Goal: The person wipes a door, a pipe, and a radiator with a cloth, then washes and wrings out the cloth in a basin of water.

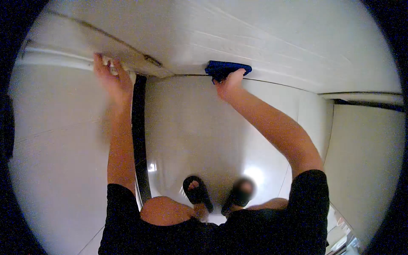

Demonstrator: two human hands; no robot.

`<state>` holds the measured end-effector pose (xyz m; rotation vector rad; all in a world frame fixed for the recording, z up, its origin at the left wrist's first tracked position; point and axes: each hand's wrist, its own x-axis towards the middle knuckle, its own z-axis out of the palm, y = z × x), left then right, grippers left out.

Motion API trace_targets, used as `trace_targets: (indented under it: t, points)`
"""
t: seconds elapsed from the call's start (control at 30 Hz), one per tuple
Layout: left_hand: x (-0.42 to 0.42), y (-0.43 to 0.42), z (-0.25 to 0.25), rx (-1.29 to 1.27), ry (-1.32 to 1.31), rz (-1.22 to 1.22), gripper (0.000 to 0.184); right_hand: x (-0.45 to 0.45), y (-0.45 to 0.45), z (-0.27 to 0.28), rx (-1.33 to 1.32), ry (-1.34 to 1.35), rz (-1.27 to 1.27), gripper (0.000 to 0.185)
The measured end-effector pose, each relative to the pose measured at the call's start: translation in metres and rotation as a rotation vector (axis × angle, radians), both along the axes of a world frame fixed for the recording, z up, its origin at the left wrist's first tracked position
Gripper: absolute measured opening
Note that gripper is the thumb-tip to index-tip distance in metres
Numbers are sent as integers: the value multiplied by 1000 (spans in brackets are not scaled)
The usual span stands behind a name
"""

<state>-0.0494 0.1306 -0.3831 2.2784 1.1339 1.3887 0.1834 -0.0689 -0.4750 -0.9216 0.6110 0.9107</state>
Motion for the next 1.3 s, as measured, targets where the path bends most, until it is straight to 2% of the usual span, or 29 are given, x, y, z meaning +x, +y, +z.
trace_targets:
  t: [0.1,0.23,0.33,0.47,0.53,0.67,0.77,0.83,0.9,0.97,1.07,1.17,1.23,1.3]
  points:
    - [1,17,-25,205,89,57,61,-10,20,-20,-44,-55,1,78]
    - [13,-1,-24,118,7,27,60,-39,50,-61,89,-162,-66,79]
    - [16,-13,-15,98,-8,-2,62,-68,74,-75,324,-59,-28,81]
    - [19,-21,6,179,69,-16,62,-106,116,-80,450,22,84,88]
    - [16,-11,4,269,128,-13,60,-123,143,-93,497,64,70,89]
    - [16,-32,9,210,89,11,61,-148,148,-89,481,196,124,92]
    - [15,-33,18,101,26,-18,60,-163,143,-7,439,227,235,92]
    - [10,-32,24,82,52,-31,60,-162,156,-33,705,392,215,93]
    - [4,-36,32,34,80,-42,57,-160,160,-24,822,410,226,95]
    - [0,-37,42,5,120,-67,55,-162,155,-4,786,283,261,97]
    - [-8,-38,59,-11,132,-100,54,-156,121,99,641,50,452,90]
    - [-25,-57,77,4,7,-92,54,-163,111,152,534,100,405,79]
    - [-33,-75,101,25,-55,-67,53,-163,100,197,841,910,-210,62]
    - [-46,-90,125,32,-87,-17,54,-168,86,244,1014,1727,-883,49]
